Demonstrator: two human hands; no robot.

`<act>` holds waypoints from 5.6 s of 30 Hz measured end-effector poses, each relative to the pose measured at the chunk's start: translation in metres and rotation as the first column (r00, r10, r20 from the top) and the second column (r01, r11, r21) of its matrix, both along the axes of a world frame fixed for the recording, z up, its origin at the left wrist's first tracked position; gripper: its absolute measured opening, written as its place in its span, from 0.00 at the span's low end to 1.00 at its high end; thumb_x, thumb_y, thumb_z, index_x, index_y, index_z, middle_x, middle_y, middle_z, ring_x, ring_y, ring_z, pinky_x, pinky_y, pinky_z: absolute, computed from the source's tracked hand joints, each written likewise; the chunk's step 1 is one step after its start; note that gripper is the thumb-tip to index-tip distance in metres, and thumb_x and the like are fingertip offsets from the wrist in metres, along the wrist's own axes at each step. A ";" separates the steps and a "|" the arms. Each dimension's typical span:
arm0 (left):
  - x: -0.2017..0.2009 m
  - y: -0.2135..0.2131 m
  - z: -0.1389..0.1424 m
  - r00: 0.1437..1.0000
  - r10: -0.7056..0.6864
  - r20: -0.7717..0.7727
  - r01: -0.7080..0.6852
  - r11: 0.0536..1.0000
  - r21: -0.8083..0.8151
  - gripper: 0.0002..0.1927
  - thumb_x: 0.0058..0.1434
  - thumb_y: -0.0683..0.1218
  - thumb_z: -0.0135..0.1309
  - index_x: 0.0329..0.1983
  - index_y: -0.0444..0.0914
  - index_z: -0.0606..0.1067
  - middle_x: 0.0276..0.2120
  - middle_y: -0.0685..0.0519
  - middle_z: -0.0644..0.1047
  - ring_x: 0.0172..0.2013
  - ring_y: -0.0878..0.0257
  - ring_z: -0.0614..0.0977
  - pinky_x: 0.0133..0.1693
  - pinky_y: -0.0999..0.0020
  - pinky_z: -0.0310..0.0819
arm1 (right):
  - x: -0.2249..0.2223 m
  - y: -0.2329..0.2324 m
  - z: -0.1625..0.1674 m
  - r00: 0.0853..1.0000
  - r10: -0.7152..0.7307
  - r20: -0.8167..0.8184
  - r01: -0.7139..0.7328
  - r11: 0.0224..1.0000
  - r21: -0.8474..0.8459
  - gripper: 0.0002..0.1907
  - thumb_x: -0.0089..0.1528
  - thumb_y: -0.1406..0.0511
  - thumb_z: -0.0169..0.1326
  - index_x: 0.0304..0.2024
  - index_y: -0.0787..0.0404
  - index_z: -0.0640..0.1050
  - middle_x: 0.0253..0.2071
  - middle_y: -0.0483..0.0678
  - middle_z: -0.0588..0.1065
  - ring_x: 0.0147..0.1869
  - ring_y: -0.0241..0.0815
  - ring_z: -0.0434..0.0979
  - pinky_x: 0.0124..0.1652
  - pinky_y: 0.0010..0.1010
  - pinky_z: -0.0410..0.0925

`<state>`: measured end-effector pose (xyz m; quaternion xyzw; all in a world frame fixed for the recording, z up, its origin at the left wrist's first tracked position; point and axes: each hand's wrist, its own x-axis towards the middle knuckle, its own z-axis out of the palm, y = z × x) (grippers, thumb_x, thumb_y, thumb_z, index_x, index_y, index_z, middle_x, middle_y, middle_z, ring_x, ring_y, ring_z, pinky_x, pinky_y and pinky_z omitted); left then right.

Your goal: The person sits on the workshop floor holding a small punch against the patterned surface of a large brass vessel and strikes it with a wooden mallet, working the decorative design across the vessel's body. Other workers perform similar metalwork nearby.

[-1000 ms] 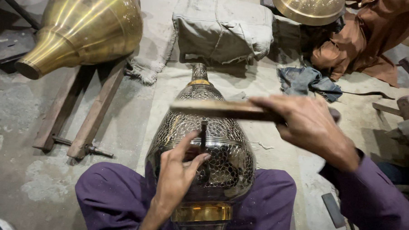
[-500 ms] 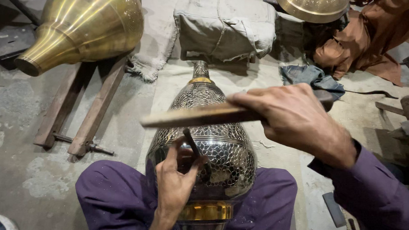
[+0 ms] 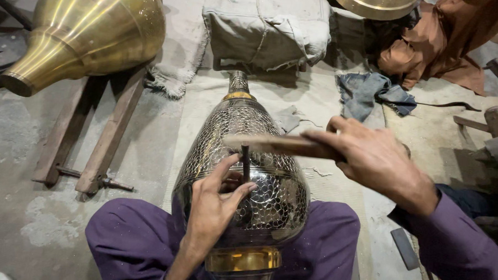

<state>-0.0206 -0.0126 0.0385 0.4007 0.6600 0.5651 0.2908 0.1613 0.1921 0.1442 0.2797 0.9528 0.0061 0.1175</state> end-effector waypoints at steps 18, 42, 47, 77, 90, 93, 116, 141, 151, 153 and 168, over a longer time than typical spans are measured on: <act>0.005 0.001 0.002 1.000 -0.004 -0.024 0.002 0.997 -0.075 0.25 0.59 0.38 0.59 0.62 0.37 0.72 0.42 0.44 0.85 0.41 0.58 0.90 0.38 0.65 0.89 | -0.016 0.009 0.005 0.981 -0.181 -0.073 0.160 0.961 -0.227 0.39 0.63 0.67 0.55 0.74 0.32 0.61 0.50 0.47 0.79 0.30 0.35 0.78 0.26 0.24 0.69; 0.002 0.003 -0.003 0.993 -0.073 -0.087 0.062 0.991 -0.118 0.26 0.60 0.40 0.59 0.63 0.40 0.72 0.42 0.44 0.85 0.42 0.58 0.89 0.42 0.66 0.90 | 0.003 0.023 -0.025 0.933 -0.031 -0.360 -0.074 0.959 -0.273 0.35 0.58 0.72 0.56 0.68 0.44 0.70 0.47 0.47 0.82 0.37 0.36 0.80 0.33 0.33 0.72; -0.002 0.003 -0.008 0.985 -0.136 -0.107 0.126 0.988 -0.091 0.26 0.60 0.39 0.59 0.63 0.42 0.73 0.40 0.47 0.87 0.40 0.58 0.90 0.42 0.63 0.87 | 0.015 0.013 -0.035 0.702 -0.557 -0.444 0.070 0.674 -0.735 0.34 0.65 0.70 0.60 0.72 0.50 0.66 0.45 0.58 0.79 0.24 0.44 0.70 0.19 0.40 0.69; -0.024 0.015 0.040 0.634 -0.643 -0.429 0.568 0.764 -0.306 0.43 0.49 0.29 0.58 0.66 0.54 0.71 0.44 0.52 0.85 0.36 0.60 0.87 0.47 0.63 0.81 | 0.087 -0.040 -0.142 0.205 -0.483 -0.851 -0.273 0.807 -0.524 0.20 0.63 0.74 0.57 0.55 0.61 0.68 0.43 0.47 0.75 0.44 0.41 0.78 0.42 0.31 0.78; -0.008 -0.004 0.010 0.903 -0.329 -0.276 0.297 0.943 -0.150 0.31 0.59 0.36 0.58 0.65 0.49 0.72 0.40 0.49 0.86 0.36 0.62 0.89 0.41 0.66 0.86 | 0.071 -0.004 -0.086 0.715 -0.225 -0.662 0.095 0.969 -0.227 0.27 0.58 0.70 0.62 0.60 0.53 0.74 0.39 0.52 0.80 0.30 0.46 0.79 0.28 0.39 0.74; 0.000 -0.011 0.001 0.963 -0.207 -0.170 0.188 0.975 -0.122 0.28 0.61 0.37 0.56 0.65 0.47 0.72 0.40 0.50 0.86 0.36 0.63 0.89 0.37 0.66 0.87 | 0.055 0.001 -0.067 0.748 -0.455 -0.483 0.133 0.816 -0.562 0.29 0.62 0.70 0.61 0.65 0.51 0.73 0.43 0.52 0.81 0.28 0.47 0.78 0.24 0.41 0.75; 0.016 -0.026 -0.027 0.993 0.114 0.000 -0.114 0.992 -0.048 0.25 0.59 0.39 0.61 0.60 0.44 0.73 0.39 0.48 0.87 0.39 0.60 0.91 0.39 0.67 0.89 | -0.026 -0.016 0.015 0.915 -0.339 -0.218 0.180 0.828 -0.530 0.24 0.64 0.71 0.53 0.62 0.50 0.73 0.39 0.50 0.79 0.27 0.43 0.77 0.26 0.33 0.71; 0.007 -0.009 -0.029 0.986 -0.078 -0.148 0.072 0.996 -0.044 0.27 0.59 0.37 0.58 0.63 0.42 0.73 0.38 0.49 0.87 0.37 0.61 0.90 0.37 0.65 0.90 | 0.004 0.000 0.001 0.906 -0.222 -0.360 0.104 0.942 -0.320 0.24 0.63 0.69 0.54 0.61 0.46 0.72 0.43 0.49 0.81 0.32 0.39 0.80 0.28 0.34 0.76; 0.008 -0.007 -0.008 0.991 -0.110 -0.077 0.104 0.991 -0.082 0.28 0.59 0.35 0.56 0.64 0.43 0.72 0.40 0.47 0.87 0.40 0.60 0.90 0.39 0.64 0.89 | 0.021 0.005 -0.017 0.853 -0.105 -0.511 -0.126 0.909 -0.398 0.35 0.53 0.77 0.56 0.62 0.50 0.73 0.49 0.48 0.82 0.44 0.36 0.80 0.41 0.31 0.75; 0.008 -0.007 -0.005 0.993 -0.102 -0.062 0.099 0.994 -0.054 0.26 0.60 0.36 0.58 0.62 0.41 0.73 0.42 0.47 0.86 0.42 0.60 0.90 0.41 0.64 0.90 | 0.025 0.006 -0.023 0.917 -0.098 -0.386 -0.034 0.946 -0.322 0.30 0.58 0.72 0.56 0.63 0.46 0.74 0.49 0.46 0.82 0.41 0.35 0.80 0.36 0.33 0.73; -0.002 -0.002 0.003 0.954 -0.236 -0.184 0.224 0.971 -0.086 0.26 0.61 0.39 0.58 0.64 0.44 0.73 0.39 0.49 0.87 0.39 0.61 0.90 0.44 0.63 0.86 | 0.045 0.001 -0.047 0.851 -0.365 -0.377 0.142 0.852 -0.504 0.25 0.59 0.71 0.57 0.58 0.47 0.74 0.45 0.49 0.82 0.41 0.40 0.84 0.40 0.36 0.80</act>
